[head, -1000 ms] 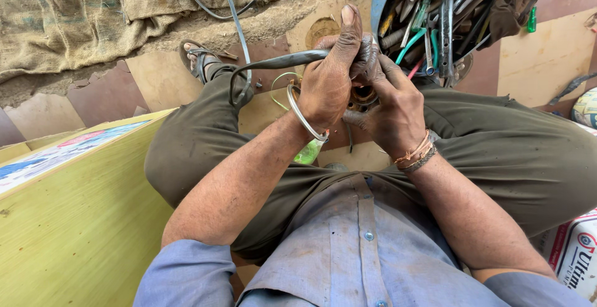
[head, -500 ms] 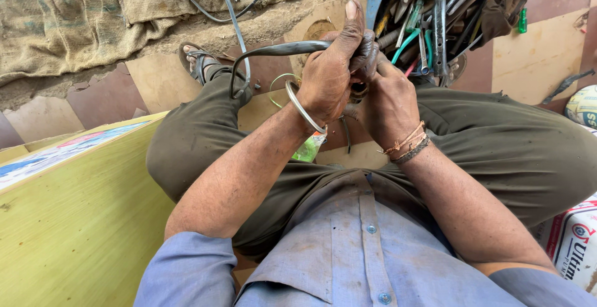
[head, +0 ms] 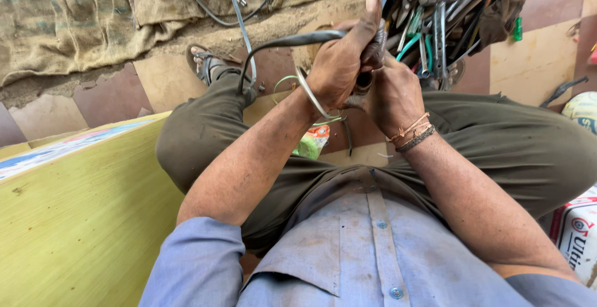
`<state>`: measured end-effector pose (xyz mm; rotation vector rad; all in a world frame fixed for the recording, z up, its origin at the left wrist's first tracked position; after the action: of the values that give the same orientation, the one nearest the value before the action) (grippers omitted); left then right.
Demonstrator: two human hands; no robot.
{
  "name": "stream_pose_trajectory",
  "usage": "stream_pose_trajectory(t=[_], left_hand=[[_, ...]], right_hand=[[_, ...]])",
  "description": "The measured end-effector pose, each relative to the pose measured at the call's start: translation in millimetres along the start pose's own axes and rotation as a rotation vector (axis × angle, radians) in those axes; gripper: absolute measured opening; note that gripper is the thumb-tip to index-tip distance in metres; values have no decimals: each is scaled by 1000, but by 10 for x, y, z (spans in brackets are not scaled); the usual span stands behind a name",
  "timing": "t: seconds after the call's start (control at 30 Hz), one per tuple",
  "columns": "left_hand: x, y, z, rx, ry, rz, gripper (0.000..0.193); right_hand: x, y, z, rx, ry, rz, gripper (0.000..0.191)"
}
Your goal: The person sits on the floor repairing a pump assembly. They work a rubber belt or seal around a rusty flange housing, hammer the housing to seat it, handle the cylindrical pump body, pick up a rusty end cap, and file its surface with a file.
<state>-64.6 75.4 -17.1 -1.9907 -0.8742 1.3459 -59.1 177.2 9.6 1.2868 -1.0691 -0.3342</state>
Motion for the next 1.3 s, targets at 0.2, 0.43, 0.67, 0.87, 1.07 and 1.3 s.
stream_pose_trajectory(t=[0.2, 0.43, 0.67, 0.87, 1.07, 1.3], left_hand=[[-446, 140, -308, 219, -539, 1371, 22], [343, 985, 234, -623, 34, 1131, 39], [576, 1179, 357, -847, 230, 952, 63], [402, 968, 311, -916, 94, 1102, 64], [381, 965, 325, -920, 74, 1083, 65], [354, 865, 223, -916, 114, 1026, 61]], right_hand=[[-495, 319, 158, 186, 7, 661, 39], [-1110, -481, 594, 90, -506, 919, 37], [-909, -656, 636, 57, -441, 632, 47], [-879, -581, 683, 101, -497, 506, 51], [-937, -564, 719, 28, -518, 500, 47], [-794, -542, 716, 46, -600, 963, 52]])
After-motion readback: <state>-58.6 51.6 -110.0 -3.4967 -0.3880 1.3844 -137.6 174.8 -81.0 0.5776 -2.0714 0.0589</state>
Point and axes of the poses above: each hand's wrist, its own z-axis towards the middle knuckle, its own y-axis out of the back of the hand, x = y × z, the point moved 6 cm from there along z, towards the middle knuckle, and after that the axes turned 6 degrees about -z, right-handed, at the moved point
